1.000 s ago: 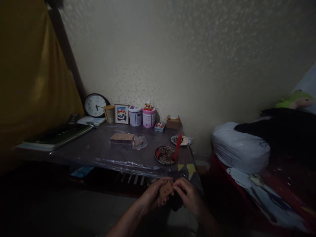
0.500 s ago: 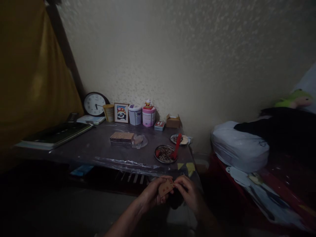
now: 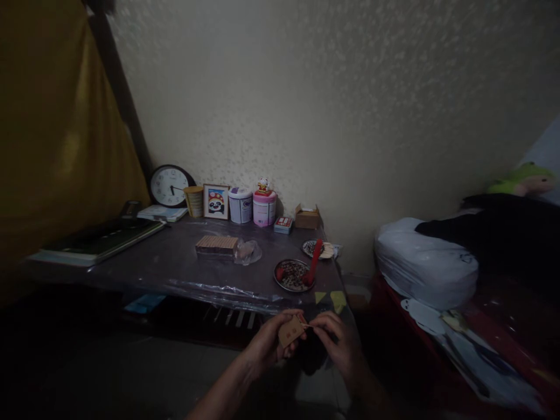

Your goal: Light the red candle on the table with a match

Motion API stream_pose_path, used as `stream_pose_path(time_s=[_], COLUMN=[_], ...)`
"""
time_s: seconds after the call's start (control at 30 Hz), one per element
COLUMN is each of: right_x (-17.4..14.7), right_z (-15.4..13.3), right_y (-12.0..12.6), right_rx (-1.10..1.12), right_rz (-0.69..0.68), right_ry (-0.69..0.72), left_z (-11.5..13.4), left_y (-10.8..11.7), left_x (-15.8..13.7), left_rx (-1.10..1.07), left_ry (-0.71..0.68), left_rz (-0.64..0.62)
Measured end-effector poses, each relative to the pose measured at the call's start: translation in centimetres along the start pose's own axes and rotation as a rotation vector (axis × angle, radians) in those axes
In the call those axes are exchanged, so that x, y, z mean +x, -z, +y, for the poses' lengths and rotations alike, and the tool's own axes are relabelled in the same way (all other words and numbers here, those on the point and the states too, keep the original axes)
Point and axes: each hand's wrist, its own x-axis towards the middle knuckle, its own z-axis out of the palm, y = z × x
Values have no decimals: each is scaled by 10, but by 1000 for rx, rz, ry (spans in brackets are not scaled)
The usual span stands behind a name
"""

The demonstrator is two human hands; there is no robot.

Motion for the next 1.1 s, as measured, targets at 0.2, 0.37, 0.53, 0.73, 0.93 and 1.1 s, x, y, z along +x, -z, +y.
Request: stream_pose_path(time_s=[0.2,0.37,0.53,0.73,0.93,1.1], right_x=[0,-1,-2,-2,-4,-3], right_z=[1,-2,-3,4,1,-8], right_y=[2,-1,-4,-7,-12,-13], right_rx=[-32,-41,-44,112,287,393], right_rz=[51,32,40,108,84,88], right_ry=[33,15,-49,-220,-269,-295], left_z=[2,0,-2,-1,2,-4], left_y=[-1,-1,-3,-9,-11,-7], left_x=[-3,-2,0,-4,-5,0], left_rx=[-52,-10,21,5,25,22], left_ry=[-32,-74,-111,-133,-170,-240], left_rz=[0,10,36,108,120,77])
